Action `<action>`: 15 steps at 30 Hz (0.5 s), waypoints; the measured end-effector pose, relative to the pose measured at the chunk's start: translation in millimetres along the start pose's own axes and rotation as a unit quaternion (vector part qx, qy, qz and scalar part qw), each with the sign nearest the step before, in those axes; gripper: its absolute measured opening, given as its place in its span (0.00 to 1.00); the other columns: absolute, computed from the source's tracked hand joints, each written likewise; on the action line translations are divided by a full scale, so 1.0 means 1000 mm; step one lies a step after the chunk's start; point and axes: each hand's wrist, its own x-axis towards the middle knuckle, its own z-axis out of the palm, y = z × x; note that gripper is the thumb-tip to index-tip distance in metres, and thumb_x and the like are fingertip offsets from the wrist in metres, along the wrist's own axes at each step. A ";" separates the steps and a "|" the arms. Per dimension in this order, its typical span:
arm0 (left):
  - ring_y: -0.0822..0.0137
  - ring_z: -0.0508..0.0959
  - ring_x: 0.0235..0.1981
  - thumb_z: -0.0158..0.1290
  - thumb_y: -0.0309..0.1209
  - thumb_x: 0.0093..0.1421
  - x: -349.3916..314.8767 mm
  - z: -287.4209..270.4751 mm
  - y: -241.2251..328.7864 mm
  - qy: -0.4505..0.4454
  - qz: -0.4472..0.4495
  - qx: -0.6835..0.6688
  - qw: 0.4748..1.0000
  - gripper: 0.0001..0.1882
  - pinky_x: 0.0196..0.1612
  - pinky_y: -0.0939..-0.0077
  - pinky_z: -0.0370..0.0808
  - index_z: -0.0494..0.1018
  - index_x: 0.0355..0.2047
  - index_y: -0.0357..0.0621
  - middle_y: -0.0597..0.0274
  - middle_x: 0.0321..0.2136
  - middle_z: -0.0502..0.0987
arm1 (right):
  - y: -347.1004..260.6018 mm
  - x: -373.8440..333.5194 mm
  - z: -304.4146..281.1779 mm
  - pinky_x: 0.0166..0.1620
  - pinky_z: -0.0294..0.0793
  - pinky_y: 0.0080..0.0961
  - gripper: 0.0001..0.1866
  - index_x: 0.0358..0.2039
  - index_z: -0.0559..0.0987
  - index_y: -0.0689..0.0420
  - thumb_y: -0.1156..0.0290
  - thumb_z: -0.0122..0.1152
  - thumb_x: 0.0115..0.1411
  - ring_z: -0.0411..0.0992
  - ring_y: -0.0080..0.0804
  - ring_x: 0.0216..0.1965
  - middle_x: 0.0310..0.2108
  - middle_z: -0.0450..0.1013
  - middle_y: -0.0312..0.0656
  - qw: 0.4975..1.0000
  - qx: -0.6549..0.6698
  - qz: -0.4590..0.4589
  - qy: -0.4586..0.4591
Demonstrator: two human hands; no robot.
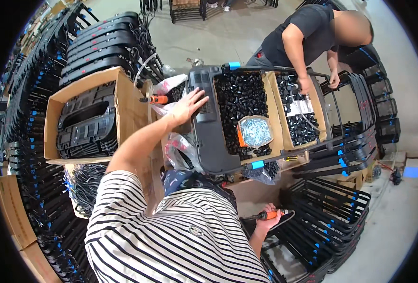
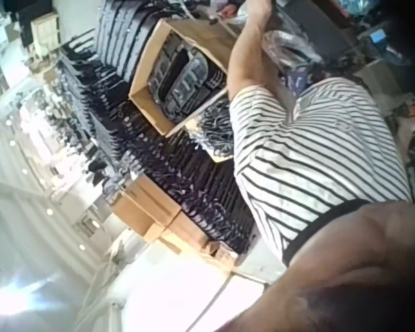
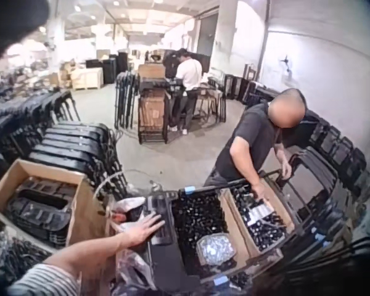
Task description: Manually assemble mechanical frame components for strollers using power tools and pliers on a production line.
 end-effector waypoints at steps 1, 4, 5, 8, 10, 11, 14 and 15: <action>0.46 0.53 0.68 0.45 0.25 0.55 0.005 -0.006 -0.002 -0.023 0.008 -0.006 1.000 0.34 0.67 0.58 0.59 0.59 0.65 0.50 0.49 0.65 0.57 | 0.000 -0.002 -0.001 0.33 0.69 0.18 0.14 0.32 0.65 0.58 0.66 0.60 0.56 0.62 0.23 0.28 0.31 0.60 0.35 1.000 -0.008 -0.001 0.009; 0.46 0.52 0.68 0.48 0.21 0.49 -0.003 -0.008 -0.022 -0.026 0.034 0.008 0.999 0.40 0.67 0.58 0.59 0.58 0.65 0.50 0.49 0.66 0.55 | 0.002 0.011 -0.001 0.33 0.70 0.19 0.12 0.32 0.66 0.58 0.66 0.59 0.57 0.63 0.23 0.28 0.31 0.61 0.35 0.999 -0.023 -0.001 0.026; 0.47 0.52 0.69 0.50 0.19 0.47 -0.011 -0.004 -0.020 -0.029 0.050 0.017 0.998 0.42 0.67 0.58 0.59 0.57 0.66 0.50 0.50 0.66 0.54 | 0.000 0.012 -0.004 0.34 0.70 0.19 0.11 0.33 0.67 0.57 0.65 0.58 0.58 0.63 0.23 0.28 0.31 0.63 0.34 0.999 -0.020 -0.003 0.031; 0.47 0.52 0.69 0.52 0.20 0.45 -0.014 0.001 -0.018 -0.017 0.034 -0.003 0.999 0.43 0.67 0.58 0.60 0.58 0.65 0.50 0.51 0.66 0.55 | 0.033 0.009 0.039 0.32 0.69 0.20 0.11 0.34 0.69 0.56 0.65 0.59 0.58 0.64 0.24 0.28 0.33 0.66 0.35 0.996 -0.047 -0.032 0.064; 0.48 0.52 0.69 0.53 0.20 0.44 -0.002 0.006 -0.016 -0.020 0.041 -0.007 0.999 0.43 0.67 0.59 0.60 0.59 0.65 0.50 0.51 0.66 0.56 | 0.055 0.000 0.065 0.31 0.69 0.21 0.11 0.35 0.70 0.56 0.65 0.60 0.58 0.65 0.24 0.27 0.35 0.68 0.36 0.994 -0.045 -0.052 0.087; 0.48 0.55 0.67 0.53 0.20 0.44 0.006 0.010 -0.011 -0.007 0.051 -0.018 0.999 0.41 0.65 0.59 0.62 0.61 0.63 0.49 0.51 0.65 0.57 | 0.047 -0.001 0.047 0.32 0.69 0.22 0.10 0.35 0.70 0.56 0.65 0.59 0.59 0.65 0.24 0.27 0.33 0.68 0.35 0.990 -0.065 -0.067 0.102; 0.48 0.61 0.64 0.52 0.20 0.46 -0.062 0.001 -0.013 0.042 -0.029 -0.016 0.999 0.37 0.62 0.60 0.67 0.64 0.60 0.47 0.49 0.62 0.61 | 0.033 0.032 0.012 0.34 0.70 0.23 0.08 0.34 0.71 0.56 0.66 0.57 0.60 0.66 0.23 0.27 0.28 0.68 0.33 0.982 -0.163 -0.014 0.098; 0.48 0.65 0.61 0.52 0.20 0.47 -0.052 0.007 0.001 0.106 -0.127 -0.082 0.983 0.33 0.59 0.60 0.68 0.66 0.57 0.46 0.48 0.59 0.64 | 0.026 0.021 0.010 0.34 0.70 0.24 0.08 0.33 0.71 0.56 0.66 0.57 0.60 0.66 0.24 0.27 0.28 0.68 0.33 0.977 -0.177 -0.048 0.107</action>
